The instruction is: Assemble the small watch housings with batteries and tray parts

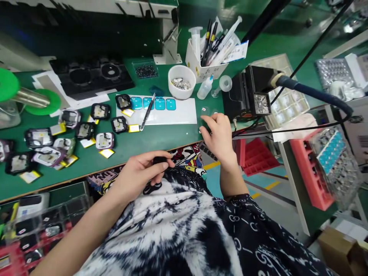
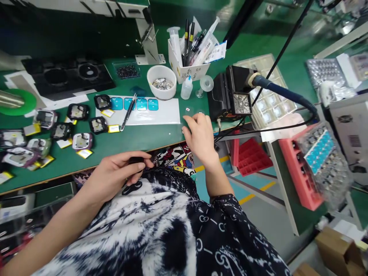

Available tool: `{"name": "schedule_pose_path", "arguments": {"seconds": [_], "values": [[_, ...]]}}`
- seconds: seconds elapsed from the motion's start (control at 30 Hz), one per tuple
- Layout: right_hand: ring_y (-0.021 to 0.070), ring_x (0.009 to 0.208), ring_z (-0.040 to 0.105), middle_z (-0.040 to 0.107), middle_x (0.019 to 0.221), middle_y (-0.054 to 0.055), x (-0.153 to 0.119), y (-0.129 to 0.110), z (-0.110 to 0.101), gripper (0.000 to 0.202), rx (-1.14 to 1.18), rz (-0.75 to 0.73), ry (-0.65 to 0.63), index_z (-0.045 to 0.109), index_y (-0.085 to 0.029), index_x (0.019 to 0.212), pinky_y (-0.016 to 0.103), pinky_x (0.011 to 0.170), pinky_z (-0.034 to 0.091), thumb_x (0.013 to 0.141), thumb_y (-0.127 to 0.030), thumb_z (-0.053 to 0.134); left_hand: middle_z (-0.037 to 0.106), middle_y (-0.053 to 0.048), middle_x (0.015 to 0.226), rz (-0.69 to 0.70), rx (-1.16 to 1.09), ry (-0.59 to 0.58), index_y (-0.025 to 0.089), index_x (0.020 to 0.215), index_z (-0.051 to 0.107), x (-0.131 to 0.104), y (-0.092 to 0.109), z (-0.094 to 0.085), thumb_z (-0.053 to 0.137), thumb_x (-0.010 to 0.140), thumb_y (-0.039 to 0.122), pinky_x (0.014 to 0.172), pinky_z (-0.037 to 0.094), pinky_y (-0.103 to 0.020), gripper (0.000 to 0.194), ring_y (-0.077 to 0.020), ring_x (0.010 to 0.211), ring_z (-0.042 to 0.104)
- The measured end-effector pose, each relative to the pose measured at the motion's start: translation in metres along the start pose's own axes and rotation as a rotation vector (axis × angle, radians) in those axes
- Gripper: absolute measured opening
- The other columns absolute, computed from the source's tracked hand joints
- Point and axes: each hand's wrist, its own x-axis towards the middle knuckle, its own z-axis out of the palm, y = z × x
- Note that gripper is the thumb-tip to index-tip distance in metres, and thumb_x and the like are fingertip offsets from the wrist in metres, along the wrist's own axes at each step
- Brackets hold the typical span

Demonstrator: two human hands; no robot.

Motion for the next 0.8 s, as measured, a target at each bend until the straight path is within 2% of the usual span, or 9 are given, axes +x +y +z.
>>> {"name": "schedule_pose_path", "arguments": {"seconds": [0.13, 0.27, 0.4, 0.5, 0.67, 0.8], "values": [[0.0342, 0.110, 0.055, 0.062, 0.115, 0.013, 0.009, 0.003, -0.002, 0.029, 0.006, -0.069, -0.097, 0.074, -0.022, 0.132, 0.054, 0.101, 0.050, 0.106, -0.027, 0.063, 0.081, -0.008, 0.107, -0.024, -0.038, 0.002, 0.029, 0.115, 0.085, 0.003, -0.008, 0.007, 0.086, 0.091, 0.040, 0.048, 0.043, -0.024, 0.026, -0.0103, 0.057, 0.053], [0.0335, 0.108, 0.056, 0.063, 0.113, 0.013, 0.017, 0.005, -0.005, 0.027, 0.016, -0.104, -0.170, 0.073, -0.021, 0.128, 0.052, 0.102, 0.050, 0.102, -0.023, 0.064, 0.080, -0.007, 0.110, -0.056, -0.056, 0.001, 0.029, 0.120, 0.083, -0.002, -0.018, 0.005, 0.084, 0.093, 0.039, 0.051, 0.043, -0.024, 0.028, -0.0105, 0.060, 0.054], [0.0316, 0.107, 0.057, 0.064, 0.109, 0.010, 0.026, 0.008, -0.005, 0.020, 0.089, -0.094, -0.222, 0.071, -0.023, 0.113, 0.049, 0.101, 0.049, 0.095, -0.017, 0.065, 0.079, -0.006, 0.113, -0.070, -0.079, 0.017, 0.031, 0.121, 0.082, -0.004, -0.022, 0.002, 0.085, 0.093, 0.039, 0.053, 0.045, -0.023, 0.030, -0.0105, 0.063, 0.054], [0.0298, 0.106, 0.058, 0.063, 0.107, 0.008, 0.031, 0.007, -0.006, 0.017, 0.122, -0.092, -0.227, 0.067, -0.023, 0.105, 0.046, 0.100, 0.047, 0.091, -0.014, 0.067, 0.079, -0.006, 0.114, -0.054, -0.086, 0.029, 0.030, 0.123, 0.081, -0.005, -0.023, 0.001, 0.086, 0.092, 0.040, 0.056, 0.047, -0.025, 0.033, -0.0118, 0.065, 0.055], [0.0299, 0.108, 0.058, 0.064, 0.107, 0.008, 0.029, 0.001, -0.014, 0.017, 0.106, -0.086, -0.244, 0.064, -0.023, 0.103, 0.044, 0.101, 0.047, 0.092, -0.011, 0.070, 0.077, -0.006, 0.110, -0.062, -0.082, 0.033, 0.028, 0.121, 0.081, -0.005, -0.025, 0.002, 0.087, 0.090, 0.049, 0.056, 0.045, -0.027, 0.038, -0.0139, 0.066, 0.054], [0.0282, 0.110, 0.059, 0.066, 0.110, 0.007, 0.030, 0.003, -0.011, 0.018, 0.066, -0.090, -0.229, 0.065, -0.023, 0.105, 0.041, 0.100, 0.047, 0.093, -0.010, 0.071, 0.077, -0.009, 0.107, -0.053, -0.049, 0.008, 0.023, 0.129, 0.077, 0.005, -0.029, -0.001, 0.085, 0.090, 0.060, 0.058, 0.043, -0.028, 0.054, -0.0146, 0.068, 0.052]]}}
